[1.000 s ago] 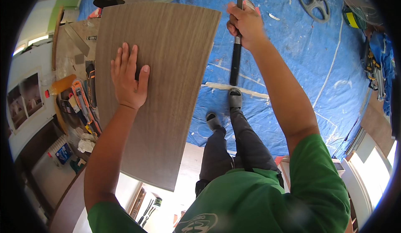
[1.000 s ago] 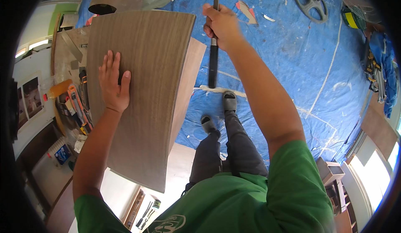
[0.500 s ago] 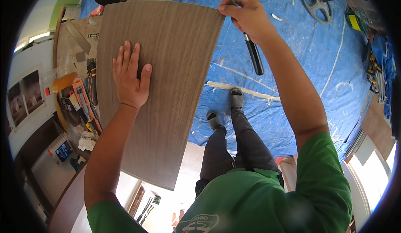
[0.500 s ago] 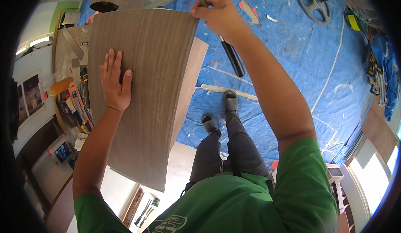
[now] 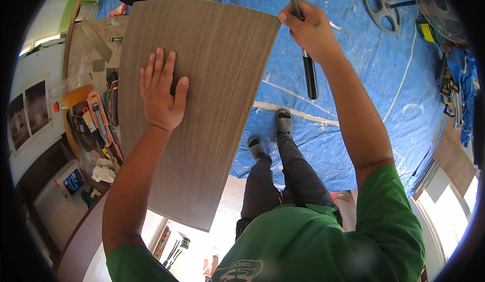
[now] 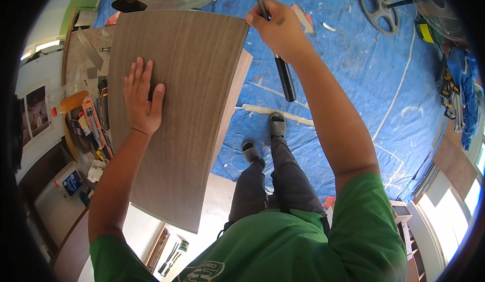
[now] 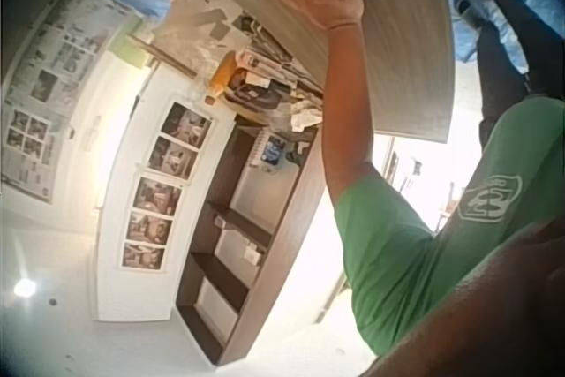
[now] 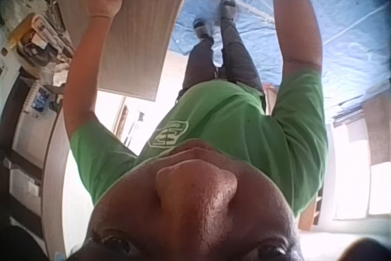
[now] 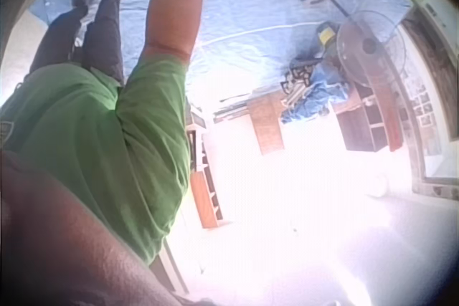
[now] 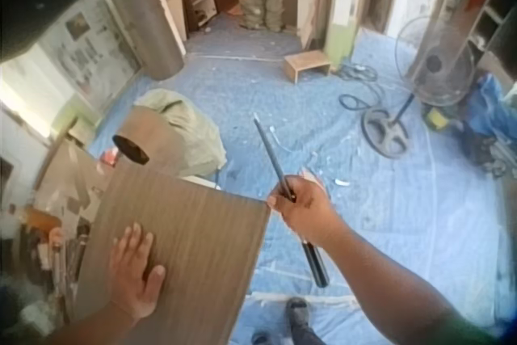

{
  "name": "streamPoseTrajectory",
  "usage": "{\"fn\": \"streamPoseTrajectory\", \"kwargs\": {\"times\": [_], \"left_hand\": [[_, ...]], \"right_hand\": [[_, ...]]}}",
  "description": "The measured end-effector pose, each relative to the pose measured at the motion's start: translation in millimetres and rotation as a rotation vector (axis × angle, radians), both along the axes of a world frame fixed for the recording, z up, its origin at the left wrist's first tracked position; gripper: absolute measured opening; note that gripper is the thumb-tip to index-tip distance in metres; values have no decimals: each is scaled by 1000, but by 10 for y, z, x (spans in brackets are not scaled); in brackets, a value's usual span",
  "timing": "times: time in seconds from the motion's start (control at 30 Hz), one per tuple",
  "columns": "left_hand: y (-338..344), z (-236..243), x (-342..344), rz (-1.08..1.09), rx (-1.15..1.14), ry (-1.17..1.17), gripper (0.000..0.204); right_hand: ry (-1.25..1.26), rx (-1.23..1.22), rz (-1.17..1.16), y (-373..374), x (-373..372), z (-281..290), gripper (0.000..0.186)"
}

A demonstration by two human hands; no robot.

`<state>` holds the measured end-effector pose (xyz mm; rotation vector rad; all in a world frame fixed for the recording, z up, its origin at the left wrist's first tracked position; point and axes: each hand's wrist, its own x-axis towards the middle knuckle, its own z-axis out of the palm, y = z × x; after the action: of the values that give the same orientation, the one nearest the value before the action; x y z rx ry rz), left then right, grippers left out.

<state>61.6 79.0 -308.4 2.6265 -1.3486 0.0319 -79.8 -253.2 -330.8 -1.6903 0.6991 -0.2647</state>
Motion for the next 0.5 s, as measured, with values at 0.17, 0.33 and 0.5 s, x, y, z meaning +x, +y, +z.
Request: {"fn": "streamPoseTrajectory", "kwargs": {"times": [0.17, 0.33, 0.5], "left_hand": [[-5, 14, 6, 3, 9, 3, 58], [-9, 16, 3, 2, 10, 4, 58], [-4, 15, 2, -2, 15, 3, 59]], "right_hand": [[40, -132, -61, 90, -6, 1, 16], [51, 93, -104, 102, -16, 5, 17], [-4, 251, -135, 123, -22, -12, 18]]}}
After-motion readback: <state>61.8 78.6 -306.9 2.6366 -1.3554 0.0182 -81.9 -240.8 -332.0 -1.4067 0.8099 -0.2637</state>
